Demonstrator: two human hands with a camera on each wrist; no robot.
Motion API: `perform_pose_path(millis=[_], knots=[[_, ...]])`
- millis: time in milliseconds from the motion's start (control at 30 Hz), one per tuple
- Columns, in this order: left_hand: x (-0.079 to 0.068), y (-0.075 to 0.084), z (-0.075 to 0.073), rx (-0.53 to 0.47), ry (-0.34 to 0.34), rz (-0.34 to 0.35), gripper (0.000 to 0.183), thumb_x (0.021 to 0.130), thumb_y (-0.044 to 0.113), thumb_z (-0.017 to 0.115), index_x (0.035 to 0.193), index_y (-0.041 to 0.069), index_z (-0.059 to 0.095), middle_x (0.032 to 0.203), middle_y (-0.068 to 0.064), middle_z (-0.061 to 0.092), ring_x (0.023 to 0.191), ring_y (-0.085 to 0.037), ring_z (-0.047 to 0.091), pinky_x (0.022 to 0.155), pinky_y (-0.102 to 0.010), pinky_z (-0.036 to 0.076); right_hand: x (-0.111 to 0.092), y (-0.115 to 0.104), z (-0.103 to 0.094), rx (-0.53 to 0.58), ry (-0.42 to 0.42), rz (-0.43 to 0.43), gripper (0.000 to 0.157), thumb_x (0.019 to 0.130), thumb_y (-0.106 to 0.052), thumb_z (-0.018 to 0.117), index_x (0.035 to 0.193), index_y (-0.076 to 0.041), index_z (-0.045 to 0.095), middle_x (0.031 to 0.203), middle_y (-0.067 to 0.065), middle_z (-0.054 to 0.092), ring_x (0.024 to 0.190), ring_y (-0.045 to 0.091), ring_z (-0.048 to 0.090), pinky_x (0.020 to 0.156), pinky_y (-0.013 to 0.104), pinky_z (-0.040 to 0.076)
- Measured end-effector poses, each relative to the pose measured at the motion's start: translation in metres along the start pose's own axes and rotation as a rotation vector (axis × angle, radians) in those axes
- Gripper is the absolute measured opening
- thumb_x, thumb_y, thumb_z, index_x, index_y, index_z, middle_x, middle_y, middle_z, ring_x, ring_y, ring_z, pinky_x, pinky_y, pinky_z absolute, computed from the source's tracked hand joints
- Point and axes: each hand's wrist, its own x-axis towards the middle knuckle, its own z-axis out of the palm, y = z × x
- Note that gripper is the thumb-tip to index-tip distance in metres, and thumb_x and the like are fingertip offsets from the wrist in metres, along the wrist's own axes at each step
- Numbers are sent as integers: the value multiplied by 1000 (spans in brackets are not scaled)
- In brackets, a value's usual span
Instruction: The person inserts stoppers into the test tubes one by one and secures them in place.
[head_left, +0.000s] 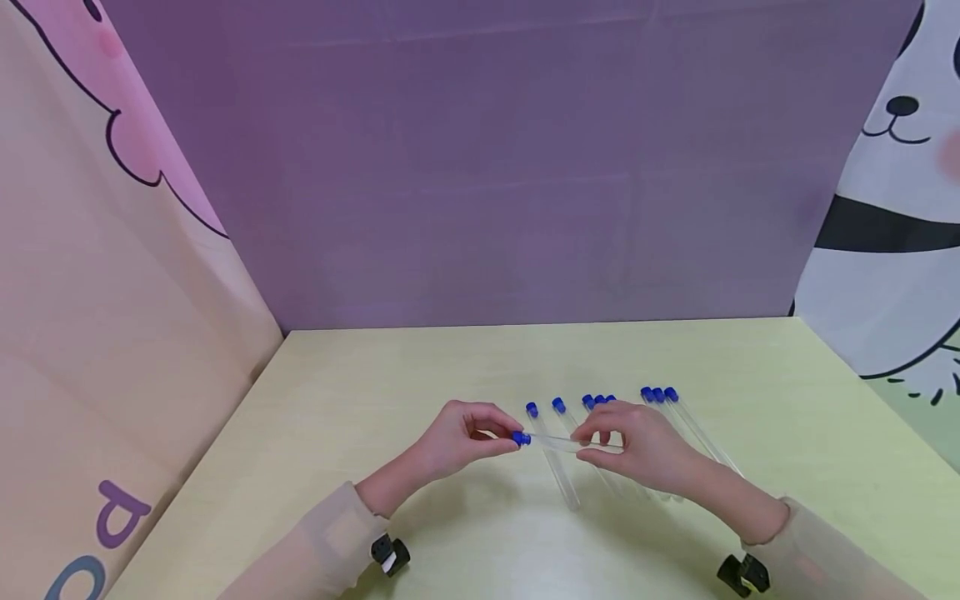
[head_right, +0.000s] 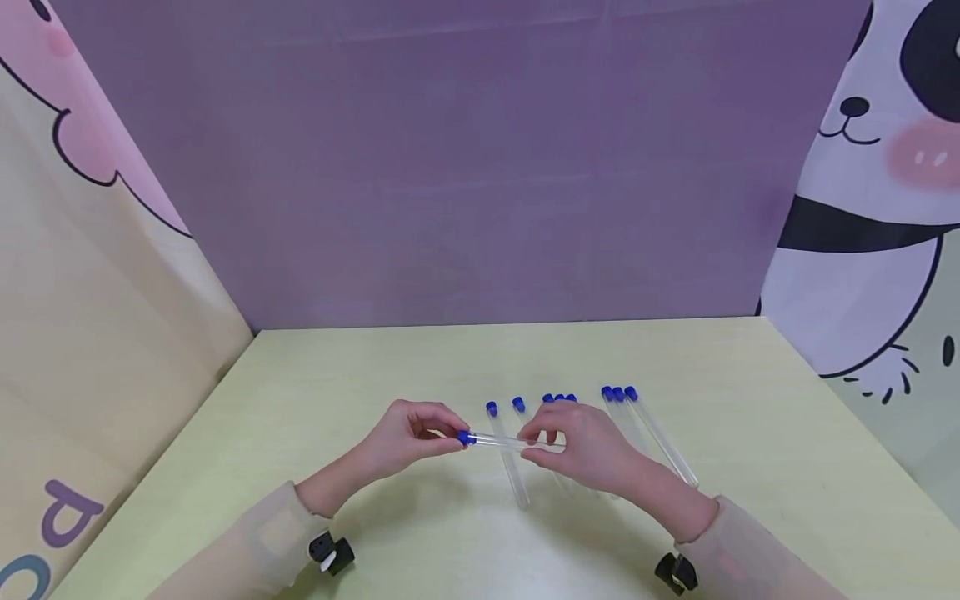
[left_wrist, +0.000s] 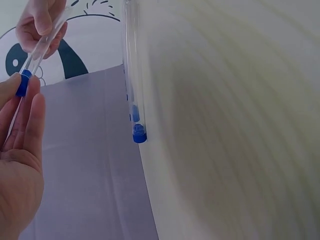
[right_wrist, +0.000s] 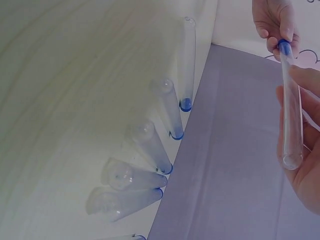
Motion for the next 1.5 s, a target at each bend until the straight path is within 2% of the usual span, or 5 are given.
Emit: perform_pose_path(millis=[167,433,667,900,1500], knots=[[-1,1,-2,36,17,4,21,84,-1,74,104,-4,72,95,-10,71,84,-18,68,77,-32,57,-2,1,-1,-18,-5,29,14,81,-15,80,93,-16,74,85,-16,64,70,2,52,55,20,42],[-6,-1,-9,82,29,20,19,85,1,74,103,-3,71,101,-22,68,87,-17,68,79,-29,56,-9,6,-7,-28,18,46,14,80,-14,80,92,-18,74,86,-15,62,69,1,50,54,20,40],[-11,-5,-17,137,28,13,18,85,2,74,102,-3,71,98,-15,70,86,-16,67,78,-27,56,-10,8,-8,-37,17,64,14,80,-13,80,92,-15,74,83,-17,61,69,0,48,53,20,39],[-18,-7,-27,186,31,-5,18,85,3,74,102,-3,71,99,-17,69,86,-17,67,78,-27,55,-4,9,0,-17,8,22,19,80,-10,79,97,-11,73,80,-18,60,66,-1,49,55,21,40],[-42,-15,-63,335,93,-31,17,85,5,74,100,-1,72,97,-9,70,83,-14,66,76,-28,56,28,10,32,74,-161,111,23,85,-12,75,107,-7,70,80,-16,60,64,-1,52,58,22,46]])
